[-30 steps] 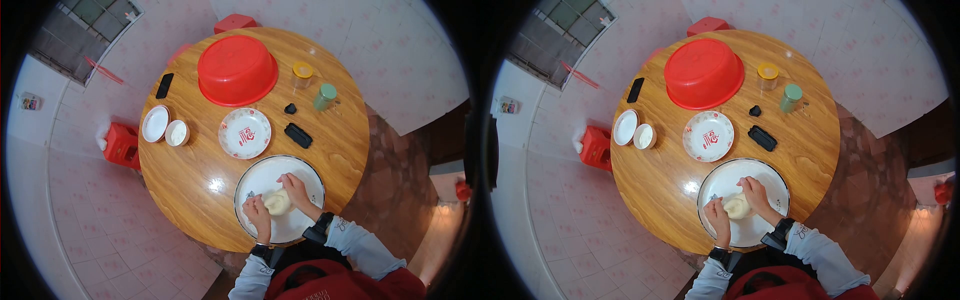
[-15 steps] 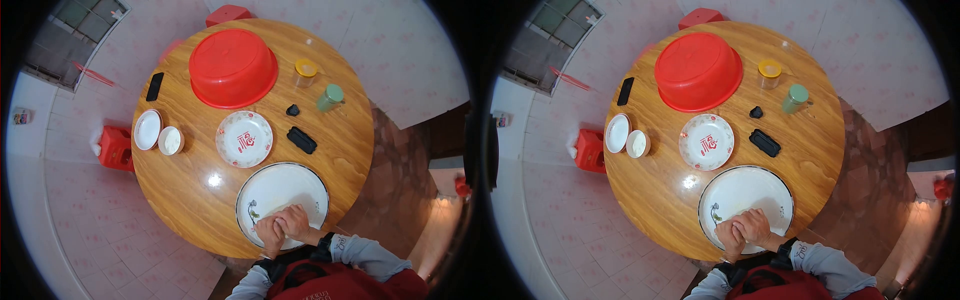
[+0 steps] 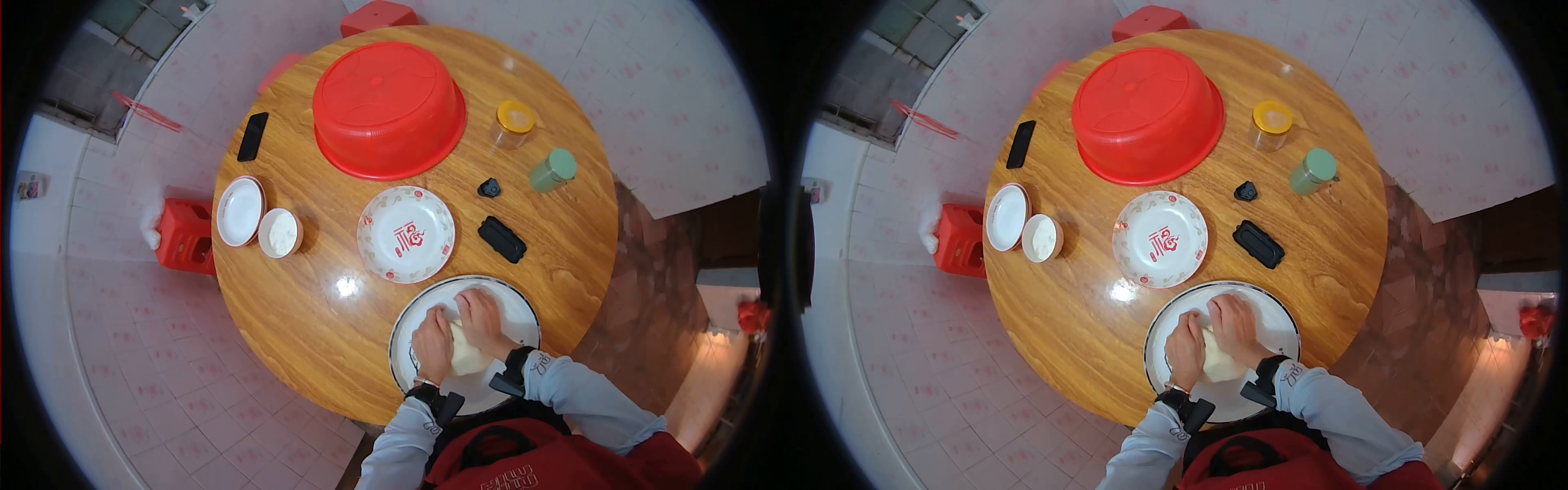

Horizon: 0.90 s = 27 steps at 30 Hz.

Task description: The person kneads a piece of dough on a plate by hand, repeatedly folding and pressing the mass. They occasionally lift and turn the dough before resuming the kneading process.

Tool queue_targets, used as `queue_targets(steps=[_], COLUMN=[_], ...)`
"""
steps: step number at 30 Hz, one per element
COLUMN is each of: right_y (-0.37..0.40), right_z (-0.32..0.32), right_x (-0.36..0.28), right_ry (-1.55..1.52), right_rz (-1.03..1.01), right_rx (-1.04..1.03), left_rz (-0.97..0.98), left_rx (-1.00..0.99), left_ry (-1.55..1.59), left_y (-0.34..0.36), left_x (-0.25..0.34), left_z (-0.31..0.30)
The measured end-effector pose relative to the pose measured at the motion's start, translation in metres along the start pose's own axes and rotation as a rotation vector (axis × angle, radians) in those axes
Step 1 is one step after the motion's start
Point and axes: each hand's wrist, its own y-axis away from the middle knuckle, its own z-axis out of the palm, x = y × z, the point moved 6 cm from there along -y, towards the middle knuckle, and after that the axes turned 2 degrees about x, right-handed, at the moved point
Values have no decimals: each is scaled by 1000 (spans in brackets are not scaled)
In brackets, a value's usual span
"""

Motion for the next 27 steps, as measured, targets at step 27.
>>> queue_targets(steps=[27], right_y=[115], right_z=[-38], right_x=[-63], right_ry=[-16], right_rz=[-394], right_rx=[-146], left_rz=[254], left_rx=[226], left_ry=[87], left_y=[139], left_x=[5], left_z=[-13])
